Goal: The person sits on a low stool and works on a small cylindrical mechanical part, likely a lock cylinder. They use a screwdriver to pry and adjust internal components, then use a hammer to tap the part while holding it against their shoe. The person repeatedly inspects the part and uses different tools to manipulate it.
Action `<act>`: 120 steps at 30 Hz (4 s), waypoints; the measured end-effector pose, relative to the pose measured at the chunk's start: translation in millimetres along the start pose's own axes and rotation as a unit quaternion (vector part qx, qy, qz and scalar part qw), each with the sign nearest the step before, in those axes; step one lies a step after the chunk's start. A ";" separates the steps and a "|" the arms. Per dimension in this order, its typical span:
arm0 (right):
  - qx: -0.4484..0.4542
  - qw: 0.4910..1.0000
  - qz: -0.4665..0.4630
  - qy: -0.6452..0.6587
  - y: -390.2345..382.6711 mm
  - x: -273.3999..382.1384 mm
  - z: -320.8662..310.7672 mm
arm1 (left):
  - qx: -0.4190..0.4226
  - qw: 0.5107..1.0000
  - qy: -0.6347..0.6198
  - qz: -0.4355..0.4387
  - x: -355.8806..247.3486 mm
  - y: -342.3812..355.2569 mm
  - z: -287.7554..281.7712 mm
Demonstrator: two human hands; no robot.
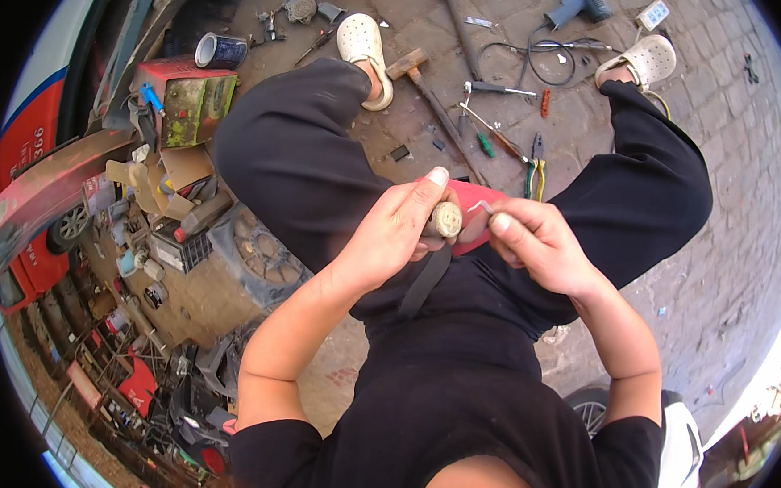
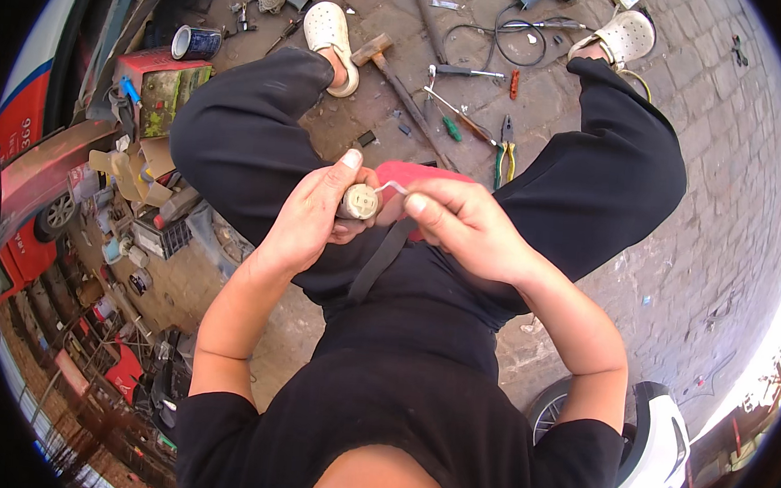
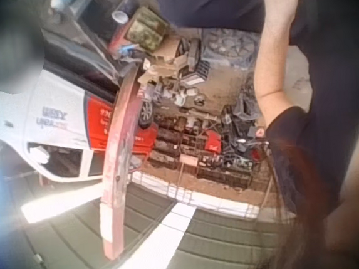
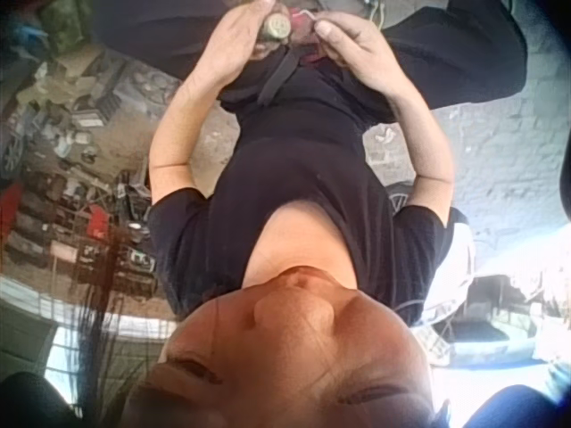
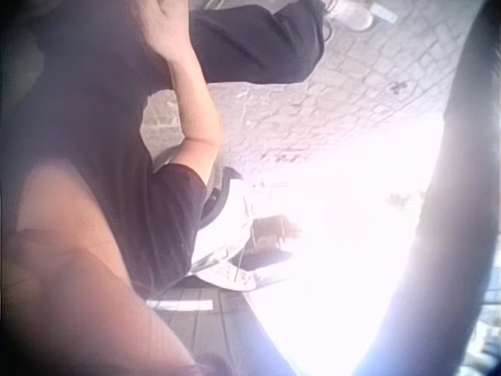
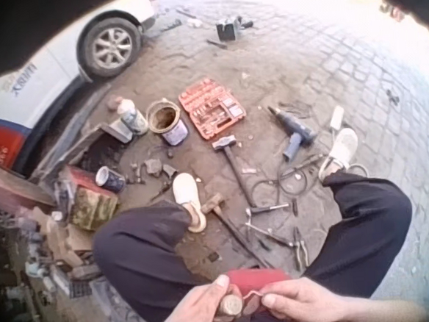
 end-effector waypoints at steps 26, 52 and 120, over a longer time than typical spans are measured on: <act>-0.607 0.689 0.212 -0.333 210.8 -180.9 -185.9 | -0.332 0.845 0.380 0.177 118.2 293.1 -201.5; -0.524 0.810 -0.050 -0.259 286.8 -37.8 -171.2 | -0.335 0.869 0.281 0.234 96.2 339.8 -173.0; -0.372 0.772 0.293 -0.424 297.6 -93.5 -240.8 | -0.345 0.851 -0.375 0.126 66.8 373.3 -71.8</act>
Point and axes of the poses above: each hand's wrist, its own y-axis towards the middle knuckle, its own z-axis out of the palm, x = y × z, the point moved 5 cm from there along y, towards the middle knuckle, and after that the axes turned 11 degrees about z, right-handed, at the moved point
